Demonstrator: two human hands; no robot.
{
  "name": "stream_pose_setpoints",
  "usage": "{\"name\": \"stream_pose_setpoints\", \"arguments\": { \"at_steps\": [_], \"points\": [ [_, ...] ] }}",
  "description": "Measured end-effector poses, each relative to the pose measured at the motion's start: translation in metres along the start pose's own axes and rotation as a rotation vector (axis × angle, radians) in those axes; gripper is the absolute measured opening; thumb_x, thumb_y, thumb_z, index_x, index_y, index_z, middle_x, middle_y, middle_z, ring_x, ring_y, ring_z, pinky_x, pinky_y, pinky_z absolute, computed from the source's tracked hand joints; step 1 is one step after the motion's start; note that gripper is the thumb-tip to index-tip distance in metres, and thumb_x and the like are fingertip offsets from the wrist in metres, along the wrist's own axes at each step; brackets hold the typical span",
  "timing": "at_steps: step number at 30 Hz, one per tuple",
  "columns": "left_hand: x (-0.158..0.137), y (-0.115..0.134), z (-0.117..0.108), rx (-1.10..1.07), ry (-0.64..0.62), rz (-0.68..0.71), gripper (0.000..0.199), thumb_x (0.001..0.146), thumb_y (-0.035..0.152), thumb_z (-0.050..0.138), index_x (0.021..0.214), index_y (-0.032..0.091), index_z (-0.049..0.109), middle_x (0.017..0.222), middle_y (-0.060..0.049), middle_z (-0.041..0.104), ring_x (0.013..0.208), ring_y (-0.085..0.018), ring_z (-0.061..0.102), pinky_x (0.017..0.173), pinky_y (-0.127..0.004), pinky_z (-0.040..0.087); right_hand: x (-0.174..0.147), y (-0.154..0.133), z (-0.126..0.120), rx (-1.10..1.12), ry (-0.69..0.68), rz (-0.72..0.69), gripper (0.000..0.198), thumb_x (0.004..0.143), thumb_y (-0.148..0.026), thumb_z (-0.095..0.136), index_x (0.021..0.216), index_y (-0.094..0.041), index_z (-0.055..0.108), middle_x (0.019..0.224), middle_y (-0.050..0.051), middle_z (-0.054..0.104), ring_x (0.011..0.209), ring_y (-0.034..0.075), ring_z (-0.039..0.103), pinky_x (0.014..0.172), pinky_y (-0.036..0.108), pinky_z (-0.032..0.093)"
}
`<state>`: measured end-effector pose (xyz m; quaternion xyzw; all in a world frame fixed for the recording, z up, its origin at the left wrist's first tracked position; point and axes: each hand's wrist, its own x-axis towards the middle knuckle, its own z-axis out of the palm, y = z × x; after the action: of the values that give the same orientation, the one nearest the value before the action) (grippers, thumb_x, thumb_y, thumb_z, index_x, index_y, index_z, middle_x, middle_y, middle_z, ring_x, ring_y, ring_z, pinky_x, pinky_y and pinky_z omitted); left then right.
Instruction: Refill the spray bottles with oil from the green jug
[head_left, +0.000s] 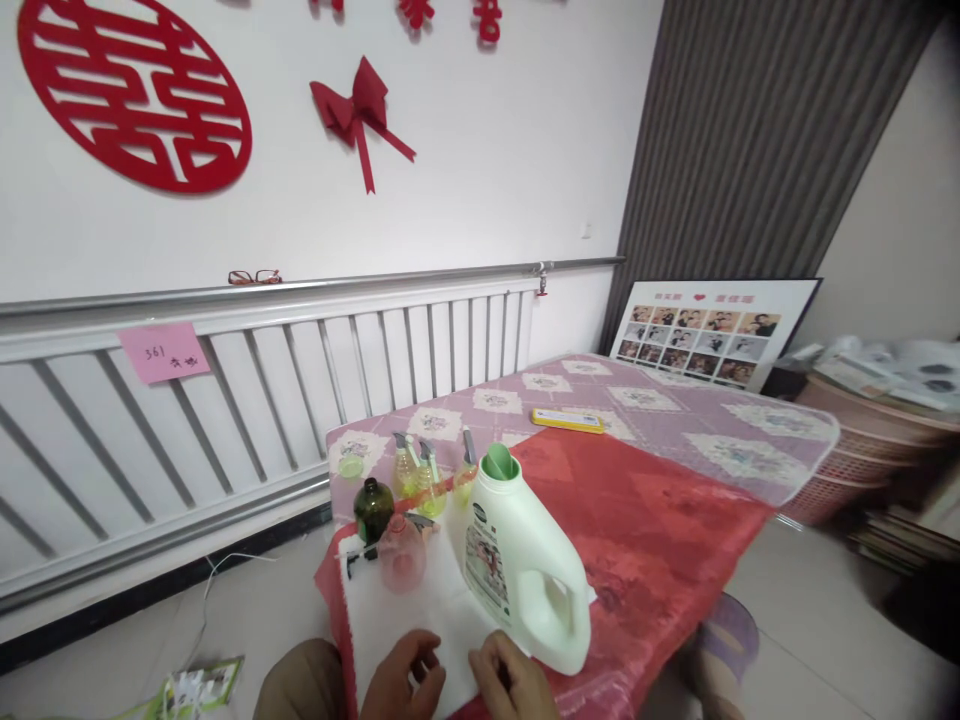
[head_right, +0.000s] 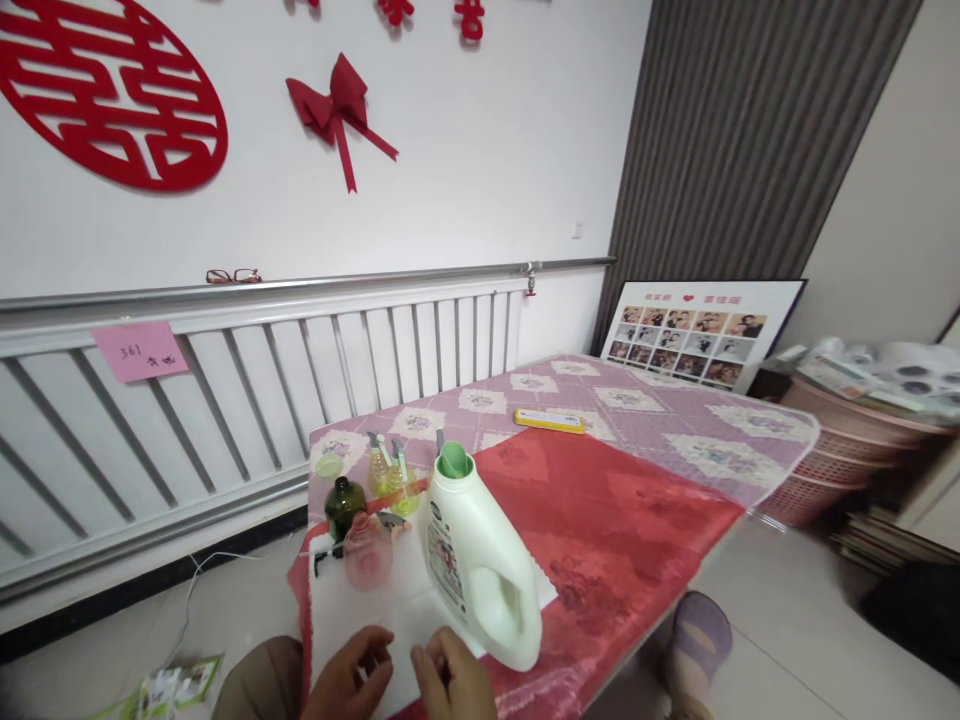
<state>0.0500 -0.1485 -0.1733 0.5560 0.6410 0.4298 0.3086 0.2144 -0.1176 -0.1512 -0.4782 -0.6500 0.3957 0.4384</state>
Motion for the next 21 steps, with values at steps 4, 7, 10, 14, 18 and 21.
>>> {"name": "stream_pose_setpoints", "arguments": {
  "at_steps": [4, 7, 10, 14, 18, 21],
  "points": [
    [0.014, 0.063, -0.018, -0.211, 0.092, 0.046, 0.028, 0.084, 0.048, 0.057, 0.075, 0.021, 0.054, 0.070, 0.003, 0.052, 0.068, -0.015, 0.049, 0.066, -0.027, 0.042, 0.016, -0.045, -0.031, 0.095, 0.005, 0.027, 0.049, 0.087, -0.066, 0.047, 0.062, -0.025, 0.038, 0.059, -0.006, 0.037, 0.058, 0.014, 0.040, 0.054, 0.026, 0.035],
    [0.022, 0.112, -0.031, -0.325, 0.108, 0.173, 0.035, 0.089, 0.052, 0.054, 0.074, 0.021, 0.053, 0.069, 0.003, 0.050, 0.067, -0.014, 0.047, 0.066, -0.027, 0.040, 0.029, -0.079, -0.050, 0.092, -0.013, -0.037, 0.049, 0.090, -0.064, 0.041, 0.062, -0.024, 0.040, 0.058, -0.006, 0.039, 0.057, 0.013, 0.041, 0.054, 0.025, 0.034],
    [0.026, 0.147, -0.040, -0.397, 0.139, 0.311, 0.041, 0.093, 0.053, 0.048, 0.068, 0.021, 0.050, 0.069, 0.001, 0.051, 0.069, -0.015, 0.047, 0.069, -0.028, 0.040, 0.037, -0.105, -0.062, 0.099, 0.016, -0.142, 0.052, 0.092, -0.065, 0.035, 0.061, -0.024, 0.041, 0.056, -0.005, 0.040, 0.055, 0.014, 0.043, 0.053, 0.025, 0.034],
    [0.030, 0.164, -0.043, -0.504, 0.195, 0.373, 0.047, 0.095, 0.058, 0.043, 0.068, 0.021, 0.053, 0.069, 0.000, 0.053, 0.068, -0.015, 0.047, 0.066, -0.028, 0.039, 0.040, -0.127, -0.068, 0.129, 0.139, -0.273, 0.055, 0.093, -0.066, 0.030, 0.059, -0.025, 0.042, 0.056, -0.003, 0.044, 0.054, 0.015, 0.045, 0.053, 0.027, 0.035],
    [0.030, 0.156, -0.036, -0.544, 0.224, 0.311, 0.058, 0.095, 0.065, 0.035, 0.060, 0.022, 0.049, 0.062, 0.000, 0.050, 0.063, -0.015, 0.045, 0.064, -0.029, 0.038, 0.040, -0.128, -0.060, 0.145, 0.201, -0.271, 0.059, 0.094, -0.067, 0.023, 0.055, -0.026, 0.038, 0.052, -0.003, 0.040, 0.050, 0.015, 0.040, 0.051, 0.028, 0.031],
    [0.030, 0.143, -0.026, -0.556, 0.232, 0.235, 0.062, 0.093, 0.070, 0.033, 0.055, 0.023, 0.044, 0.053, 0.002, 0.044, 0.056, -0.013, 0.041, 0.060, -0.029, 0.035, 0.040, -0.121, -0.050, 0.145, 0.151, -0.178, 0.060, 0.093, -0.069, 0.022, 0.054, -0.026, 0.036, 0.050, -0.004, 0.035, 0.048, 0.014, 0.036, 0.049, 0.029, 0.028]
  ]
}}
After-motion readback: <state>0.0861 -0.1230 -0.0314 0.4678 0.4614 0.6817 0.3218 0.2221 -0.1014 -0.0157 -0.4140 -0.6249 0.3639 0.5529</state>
